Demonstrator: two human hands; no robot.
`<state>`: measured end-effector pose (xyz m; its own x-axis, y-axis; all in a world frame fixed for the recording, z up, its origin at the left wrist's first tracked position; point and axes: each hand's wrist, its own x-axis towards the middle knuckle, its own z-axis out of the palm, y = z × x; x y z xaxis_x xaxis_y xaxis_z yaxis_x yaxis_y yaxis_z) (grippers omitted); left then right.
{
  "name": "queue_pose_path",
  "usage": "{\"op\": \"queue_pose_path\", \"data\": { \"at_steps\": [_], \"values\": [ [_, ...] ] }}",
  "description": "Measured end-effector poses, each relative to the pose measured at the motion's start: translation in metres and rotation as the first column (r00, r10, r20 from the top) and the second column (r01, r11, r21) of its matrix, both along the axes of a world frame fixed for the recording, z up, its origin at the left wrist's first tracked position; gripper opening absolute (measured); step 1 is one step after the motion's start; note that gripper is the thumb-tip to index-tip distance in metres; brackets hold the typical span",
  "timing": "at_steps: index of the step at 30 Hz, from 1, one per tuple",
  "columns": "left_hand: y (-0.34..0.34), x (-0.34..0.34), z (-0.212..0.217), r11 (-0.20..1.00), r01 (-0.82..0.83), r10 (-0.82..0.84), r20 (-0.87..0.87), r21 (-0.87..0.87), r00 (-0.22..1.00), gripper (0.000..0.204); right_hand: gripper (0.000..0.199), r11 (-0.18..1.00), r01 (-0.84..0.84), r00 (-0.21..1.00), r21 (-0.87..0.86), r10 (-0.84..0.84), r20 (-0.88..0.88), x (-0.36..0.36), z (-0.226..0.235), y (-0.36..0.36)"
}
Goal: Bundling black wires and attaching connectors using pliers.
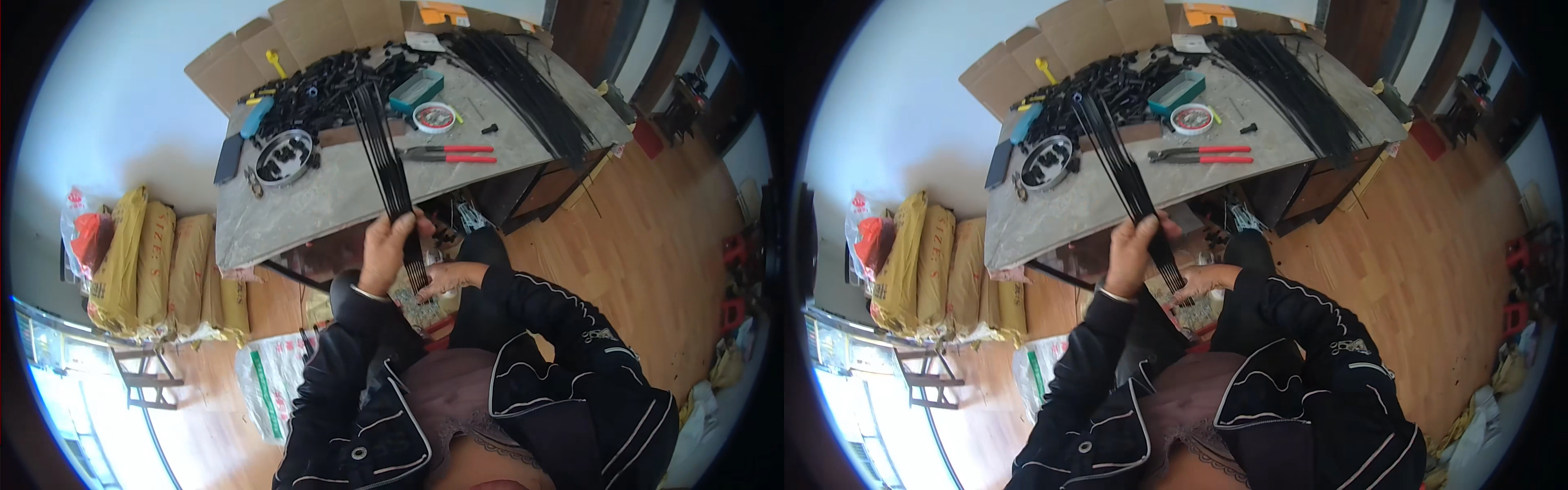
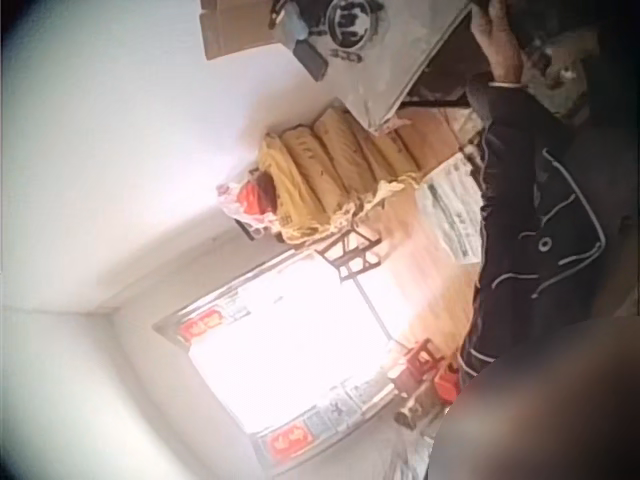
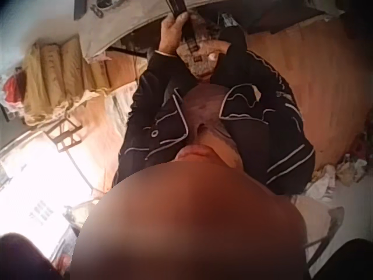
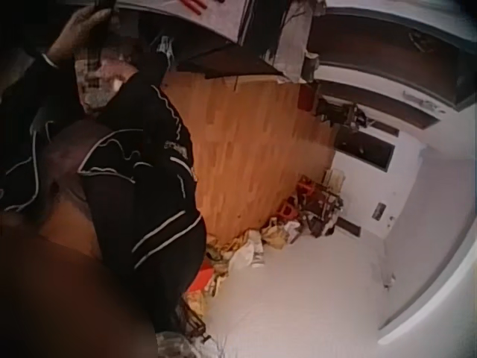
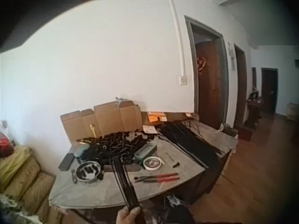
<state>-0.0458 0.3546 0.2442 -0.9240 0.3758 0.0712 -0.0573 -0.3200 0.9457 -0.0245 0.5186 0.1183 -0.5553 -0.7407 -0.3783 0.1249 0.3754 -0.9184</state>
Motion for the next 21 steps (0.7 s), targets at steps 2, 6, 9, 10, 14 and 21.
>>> {"op": "queue_pose_path", "data": {
  "at_steps": [2, 6, 9, 10, 14, 21],
  "values": [
    [-0.001, 0.028, -0.046, 0.999, -0.029, 0.027, 0.051, 0.030, 0.998, 0.021, 0.056, 0.981, 0.002, 0.996, 0.196, -0.021, 0.092, 0.024, -0.019, -0.013],
    [-0.016, 0.073, -0.076, 0.998, -0.051, 0.045, 0.173, 0.030, 0.984, 0.024, 0.044, 0.964, -0.036, 0.968, 0.263, -0.032, 0.247, 0.061, -0.038, -0.028],
    [-0.019, 0.087, -0.044, 0.990, -0.101, 0.088, 0.130, 0.101, 0.988, 0.025, 0.036, 0.988, -0.089, 0.994, 0.123, 0.095, -0.048, 0.061, -0.040, -0.026],
    [-0.022, 0.090, -0.042, 0.988, -0.118, 0.105, 0.135, 0.095, 0.985, 0.025, 0.036, 0.987, -0.106, 0.993, 0.117, 0.112, -0.043, 0.061, -0.026, -0.030],
    [-0.022, 0.104, -0.048, 0.993, -0.110, 0.101, 0.164, 0.044, 0.981, 0.026, 0.034, 0.959, -0.240, 0.964, 0.152, 0.217, 0.153, 0.072, -0.015, -0.029],
    [-0.014, 0.062, 0.008, 0.999, -0.018, 0.014, 0.123, 0.028, 0.992, 0.027, 0.030, 0.960, -0.271, 0.953, 0.066, 0.258, 0.158, 0.089, -0.059, -0.019]
  ]
}}
